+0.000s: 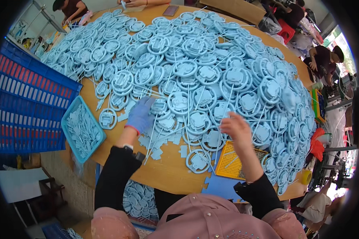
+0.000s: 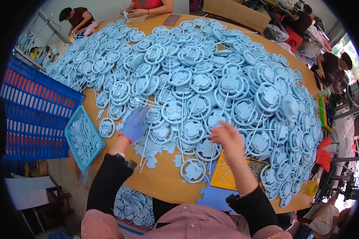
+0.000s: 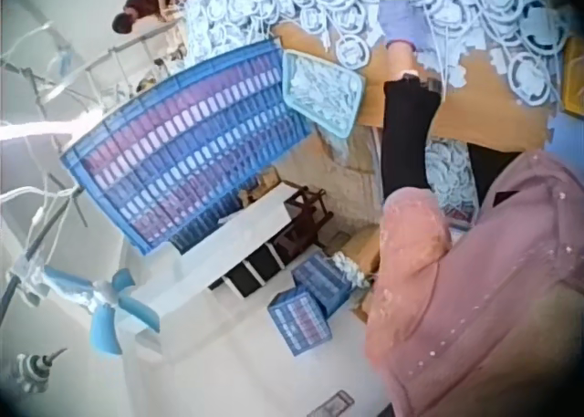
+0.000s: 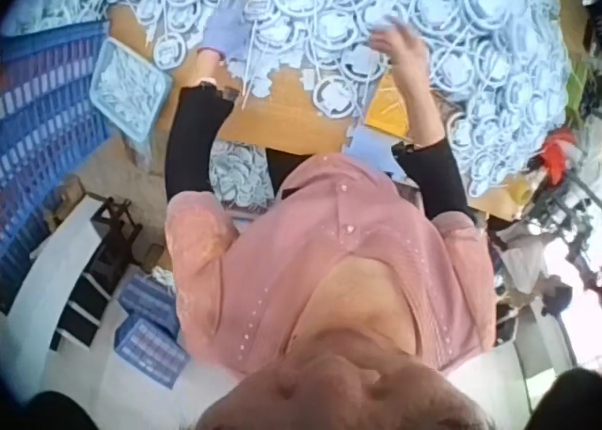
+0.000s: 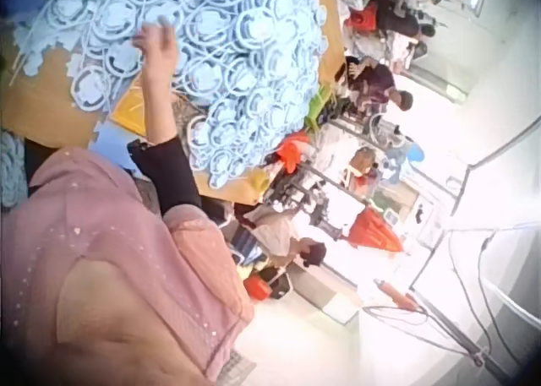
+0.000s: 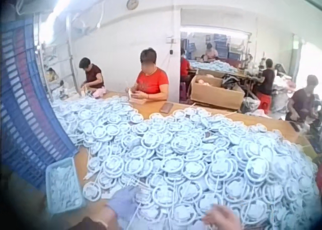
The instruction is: Sorting, processing, and handling light blue plastic injection-molded components on a factory table.
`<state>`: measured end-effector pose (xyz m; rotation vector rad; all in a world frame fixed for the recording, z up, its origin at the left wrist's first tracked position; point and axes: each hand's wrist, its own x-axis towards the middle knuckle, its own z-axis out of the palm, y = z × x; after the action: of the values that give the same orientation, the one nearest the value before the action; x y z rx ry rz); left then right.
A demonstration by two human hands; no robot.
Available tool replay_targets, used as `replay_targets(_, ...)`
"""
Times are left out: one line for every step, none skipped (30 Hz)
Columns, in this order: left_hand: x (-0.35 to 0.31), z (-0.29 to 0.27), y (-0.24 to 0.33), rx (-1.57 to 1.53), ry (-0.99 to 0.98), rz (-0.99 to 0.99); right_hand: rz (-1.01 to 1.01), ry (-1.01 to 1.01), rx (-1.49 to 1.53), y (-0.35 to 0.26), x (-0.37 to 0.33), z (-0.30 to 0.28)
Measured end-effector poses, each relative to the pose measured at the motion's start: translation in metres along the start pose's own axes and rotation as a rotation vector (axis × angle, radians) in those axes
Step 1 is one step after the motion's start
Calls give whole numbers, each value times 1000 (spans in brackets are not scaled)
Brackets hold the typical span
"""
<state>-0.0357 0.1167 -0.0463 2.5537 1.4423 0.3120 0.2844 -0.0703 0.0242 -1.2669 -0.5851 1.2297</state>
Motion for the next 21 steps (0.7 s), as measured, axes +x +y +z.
replay_targets(10, -4, 4, -164, -115, -90, 44, -134, -138, 19, 4, 19)
replay_targets(24, -1, 11, -334, -232, -167, -1, -222, -358, 47, 10, 31)
replay_targets(30, 5, 11, -331, -234, -182, -228, -316, -644, 55, 11, 57)
replay_targets(36, 13, 11, -230, -284, -180, -250, -455, -810, 64, 16, 72)
replay_targets(44, 18, 18, -134, -331, -166, -251, -457, -812, 73, 26, 81)
replay_targets(47, 22, 25, -135, -327, -168, -515, -429, -1054, 83, 35, 89)
replay_targets(47, 22, 35, -137, -350, -237, -784, -396, -1285, 90, 45, 97)
replay_targets(47, 19, 45, -142, -373, -300, -784, -400, -1287, 90, 55, 104)
replay_targets(48, 13, 50, -145, -371, -302, -801, -267, -1365, 88, 67, 111)
replay_targets(43, 4, 52, -92, -418, -300, -815, -140, -1431, 88, 75, 118)
replay_targets(42, -2, 55, -41, -464, -283, -815, -136, -1433, 91, 83, 118)
replay_targets(35, 4, 51, -93, -389, -274, -790, -146, -1513, 97, 93, 118)
replay_targets(33, 0, 48, -93, -385, -276, -767, -161, -1591, 101, 100, 120)
replay_targets(31, -4, 46, -118, -454, -285, -772, -162, -1591, 102, 104, 117)
replay_targets(30, -8, 43, -143, -522, -293, -771, -176, -1537, 102, 108, 111)
replay_targets(22, -10, 41, -117, -497, -246, -766, -198, -1484, 99, 107, 107)
replay_targets(15, -11, 37, -122, -493, -251, -770, -204, -1487, 97, 107, 104)
replay_targets(9, -13, 34, -98, -437, -267, -790, -186, -1443, 94, 107, 102)
replay_targets(2, -15, 30, -76, -380, -283, -810, -169, -1401, 87, 106, 100)
replay_targets(-5, -18, 25, -84, -371, -287, -836, -117, -1393, 77, 105, 100)
replay_targets(-13, -23, 18, -105, -387, -318, -846, -123, -1401, 73, 110, 95)
